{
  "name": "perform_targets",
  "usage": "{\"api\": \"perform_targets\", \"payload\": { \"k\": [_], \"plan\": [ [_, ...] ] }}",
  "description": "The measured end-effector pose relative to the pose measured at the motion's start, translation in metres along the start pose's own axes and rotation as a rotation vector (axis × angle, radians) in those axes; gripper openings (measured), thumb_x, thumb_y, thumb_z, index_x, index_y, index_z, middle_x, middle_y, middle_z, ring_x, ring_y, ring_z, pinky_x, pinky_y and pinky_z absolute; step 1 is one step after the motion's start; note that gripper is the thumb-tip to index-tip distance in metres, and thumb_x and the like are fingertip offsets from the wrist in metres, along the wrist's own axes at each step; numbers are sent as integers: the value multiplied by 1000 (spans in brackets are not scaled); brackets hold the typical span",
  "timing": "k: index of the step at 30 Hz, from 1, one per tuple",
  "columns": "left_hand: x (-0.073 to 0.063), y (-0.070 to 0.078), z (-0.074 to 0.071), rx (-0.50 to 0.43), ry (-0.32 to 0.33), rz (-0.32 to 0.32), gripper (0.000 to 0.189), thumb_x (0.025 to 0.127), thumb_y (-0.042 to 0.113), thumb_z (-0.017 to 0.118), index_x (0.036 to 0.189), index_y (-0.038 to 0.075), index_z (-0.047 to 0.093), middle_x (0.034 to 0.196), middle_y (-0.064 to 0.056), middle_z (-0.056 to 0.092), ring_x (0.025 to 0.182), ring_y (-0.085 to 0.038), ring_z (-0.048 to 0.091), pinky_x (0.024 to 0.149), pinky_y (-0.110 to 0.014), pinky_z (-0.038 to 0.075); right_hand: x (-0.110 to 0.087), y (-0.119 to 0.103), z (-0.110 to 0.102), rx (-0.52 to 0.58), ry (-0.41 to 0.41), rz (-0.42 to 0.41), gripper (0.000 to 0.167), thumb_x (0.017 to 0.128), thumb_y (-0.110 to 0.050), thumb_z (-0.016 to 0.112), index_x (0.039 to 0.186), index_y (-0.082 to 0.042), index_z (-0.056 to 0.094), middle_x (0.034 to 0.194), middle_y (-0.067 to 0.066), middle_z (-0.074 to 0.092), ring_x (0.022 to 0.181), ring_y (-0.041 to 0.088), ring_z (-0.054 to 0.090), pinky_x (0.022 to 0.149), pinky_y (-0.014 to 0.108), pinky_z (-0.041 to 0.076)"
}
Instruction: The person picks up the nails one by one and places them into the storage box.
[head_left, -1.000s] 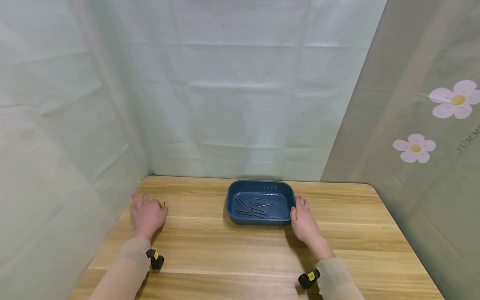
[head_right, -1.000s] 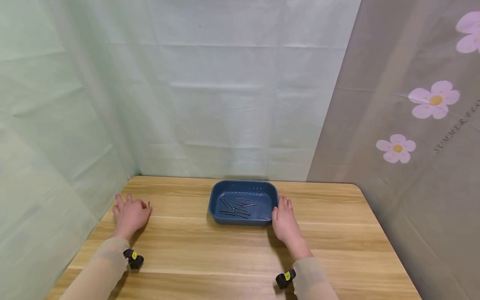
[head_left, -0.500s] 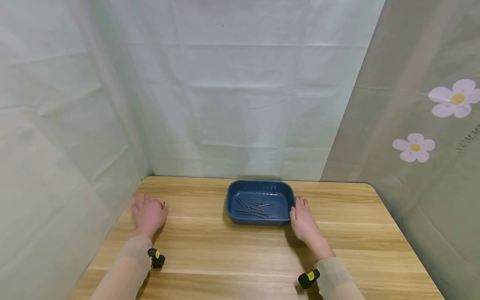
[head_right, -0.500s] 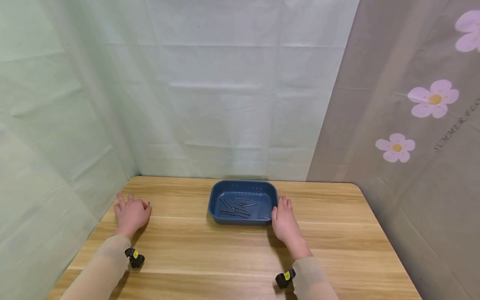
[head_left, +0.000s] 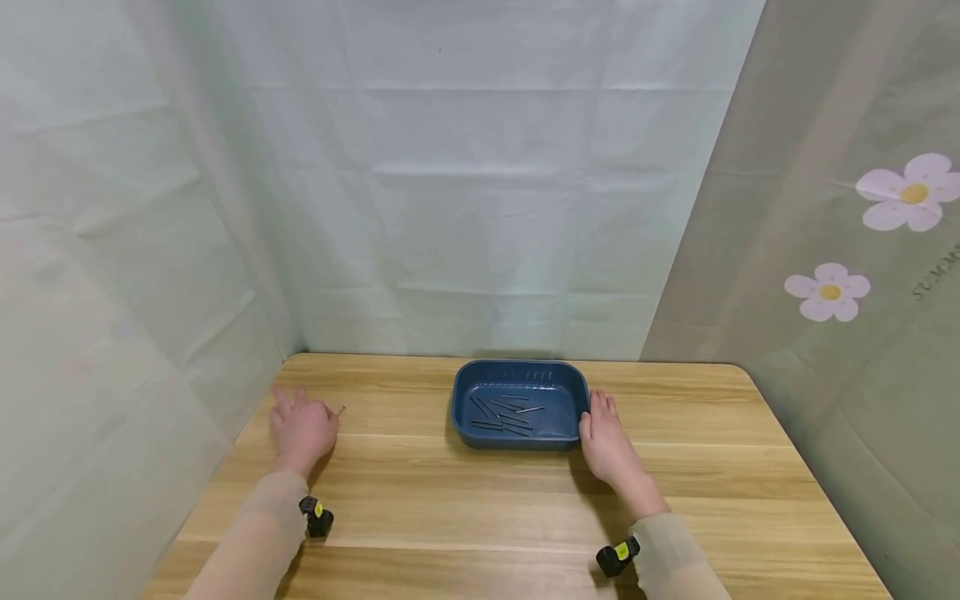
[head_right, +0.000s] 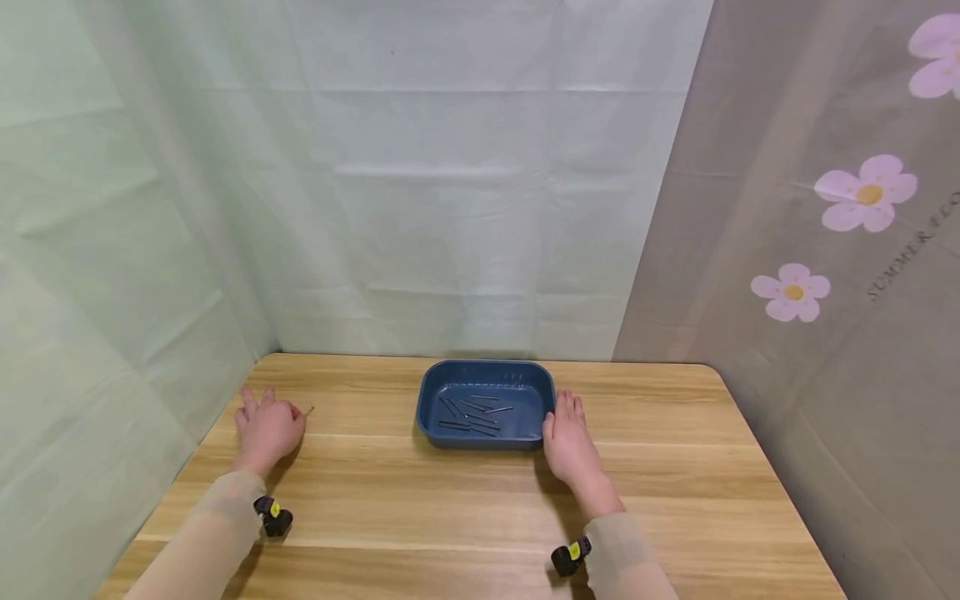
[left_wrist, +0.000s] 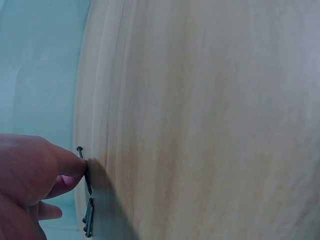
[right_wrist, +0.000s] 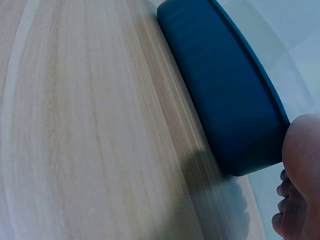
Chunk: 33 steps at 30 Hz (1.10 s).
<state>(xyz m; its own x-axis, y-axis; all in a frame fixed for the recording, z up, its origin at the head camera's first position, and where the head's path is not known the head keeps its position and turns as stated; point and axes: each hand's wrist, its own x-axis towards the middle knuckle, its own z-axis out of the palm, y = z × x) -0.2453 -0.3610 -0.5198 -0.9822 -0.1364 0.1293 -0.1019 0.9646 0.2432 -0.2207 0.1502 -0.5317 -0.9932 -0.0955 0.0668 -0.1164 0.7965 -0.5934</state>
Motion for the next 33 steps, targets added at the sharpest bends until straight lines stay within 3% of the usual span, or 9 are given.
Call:
{"api": "perform_targets", "payload": {
  "k": [15, 33],
  "plan": [
    [-2, 4, -2, -14, -39, -17, 23, 97, 11, 64, 86, -4, 78, 158, -49, 26, 150, -71, -4, 116, -80, 13, 1, 1, 2, -4, -13, 22, 60, 116, -19, 34, 159, 21, 21, 169, 39, 19, 158, 55, 14, 128, 60, 14],
    [-2, 4, -4, -15, -68, 13, 28, 98, 12, 62, 74, 1, 73, 158, -51, 23, 150, -71, -8, 116, -80, 11, 0, 0, -1, -20, -12, 7, 59, 116, -19, 33, 158, 22, 22, 167, 40, 20, 157, 56, 14, 128, 61, 13]
  ]
}}
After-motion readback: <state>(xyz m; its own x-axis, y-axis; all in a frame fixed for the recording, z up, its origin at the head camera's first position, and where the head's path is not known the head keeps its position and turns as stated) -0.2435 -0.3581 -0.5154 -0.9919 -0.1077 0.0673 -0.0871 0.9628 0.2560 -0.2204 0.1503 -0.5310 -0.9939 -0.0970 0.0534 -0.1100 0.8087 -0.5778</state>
